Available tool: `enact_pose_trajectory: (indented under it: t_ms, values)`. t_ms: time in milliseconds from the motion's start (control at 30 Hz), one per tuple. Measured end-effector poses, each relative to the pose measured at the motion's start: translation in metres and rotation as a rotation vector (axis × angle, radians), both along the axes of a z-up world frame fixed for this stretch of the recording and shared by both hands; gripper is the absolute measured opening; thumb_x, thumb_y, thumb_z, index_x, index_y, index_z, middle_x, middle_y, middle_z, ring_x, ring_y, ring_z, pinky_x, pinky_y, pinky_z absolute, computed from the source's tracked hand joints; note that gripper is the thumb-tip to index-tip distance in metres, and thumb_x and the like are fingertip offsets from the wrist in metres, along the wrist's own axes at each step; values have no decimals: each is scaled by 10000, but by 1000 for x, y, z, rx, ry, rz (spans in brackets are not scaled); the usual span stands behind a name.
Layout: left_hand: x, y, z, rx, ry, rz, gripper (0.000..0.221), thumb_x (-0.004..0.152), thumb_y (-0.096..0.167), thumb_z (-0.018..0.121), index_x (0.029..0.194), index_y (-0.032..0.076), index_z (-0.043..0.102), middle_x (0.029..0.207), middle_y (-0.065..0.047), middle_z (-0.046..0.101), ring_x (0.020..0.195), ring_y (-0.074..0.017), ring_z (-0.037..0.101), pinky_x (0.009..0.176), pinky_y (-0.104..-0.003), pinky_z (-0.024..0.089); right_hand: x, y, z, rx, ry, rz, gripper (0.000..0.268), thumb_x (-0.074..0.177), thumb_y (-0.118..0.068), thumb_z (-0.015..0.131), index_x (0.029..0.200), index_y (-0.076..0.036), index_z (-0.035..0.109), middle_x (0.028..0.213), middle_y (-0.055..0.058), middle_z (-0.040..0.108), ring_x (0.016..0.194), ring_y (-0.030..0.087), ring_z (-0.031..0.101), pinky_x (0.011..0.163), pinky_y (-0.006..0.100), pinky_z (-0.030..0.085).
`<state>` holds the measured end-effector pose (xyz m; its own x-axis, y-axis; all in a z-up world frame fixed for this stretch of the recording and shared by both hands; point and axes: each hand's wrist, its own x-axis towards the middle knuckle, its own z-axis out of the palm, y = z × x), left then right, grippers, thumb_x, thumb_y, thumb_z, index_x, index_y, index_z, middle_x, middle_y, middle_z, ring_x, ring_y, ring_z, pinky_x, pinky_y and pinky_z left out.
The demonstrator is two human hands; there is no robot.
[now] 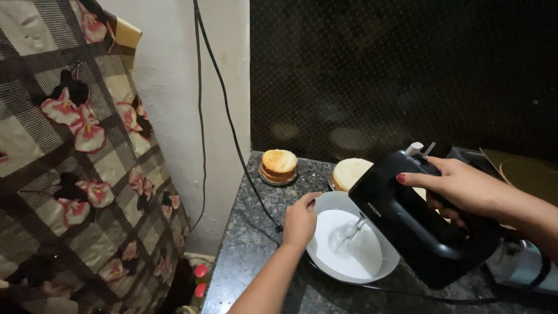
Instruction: The person whips a liquid in a bowl using a hand mixer, then sets the mixer aside to move a cake layer. They then resume whipping the liquid with the mixer while holding the bowl.
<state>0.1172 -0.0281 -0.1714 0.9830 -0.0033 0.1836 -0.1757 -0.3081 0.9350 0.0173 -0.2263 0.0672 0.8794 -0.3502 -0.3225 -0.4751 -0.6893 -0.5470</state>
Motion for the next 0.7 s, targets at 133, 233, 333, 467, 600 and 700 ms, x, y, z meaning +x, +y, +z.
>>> enact_pose_trajectory:
  t_ms: [133,233,333,467,600,700]
  values:
    - [1,-1,-2,8,15,2,320,944,145,560,1180,232,756,1089,-155,751,1051,-345,710,906,-425,543,11,2,-2,-33,-12,16,539,908,-496,673,1258,-92,601,571,86,507,386,211,456,398,356,377]
    - [1,-1,1,-28,6,2,310,944,145,561,1173,223,756,1089,-156,751,1053,-341,714,906,-416,551,22,-2,-8,-78,-30,41,572,920,-515,678,1244,-47,616,588,83,543,394,205,499,404,342,392]
    - [-2,0,7,14,83,7,313,961,170,555,1182,254,760,1089,-155,750,1052,-346,708,910,-419,543,24,4,-5,-69,-20,58,564,910,-513,674,1231,-51,638,588,82,550,402,194,496,411,330,378]
    - [1,-2,0,-24,26,0,329,949,143,543,1180,239,755,1111,-153,749,1059,-341,713,906,-416,551,21,16,-3,48,-39,96,571,881,-490,714,1262,-82,598,583,77,510,401,178,458,390,336,374]
    - [-4,1,10,5,71,6,331,952,150,545,1188,258,750,1102,-153,744,1054,-351,700,905,-430,541,19,13,-10,120,-31,175,611,884,-492,721,1406,-218,564,581,62,495,381,176,457,353,339,393]
    - [0,-1,2,27,24,9,329,954,144,549,1187,249,755,1087,-169,744,1044,-363,705,906,-436,548,10,15,-7,85,-27,147,678,897,-516,703,1492,-230,552,575,75,496,379,188,468,345,356,412]
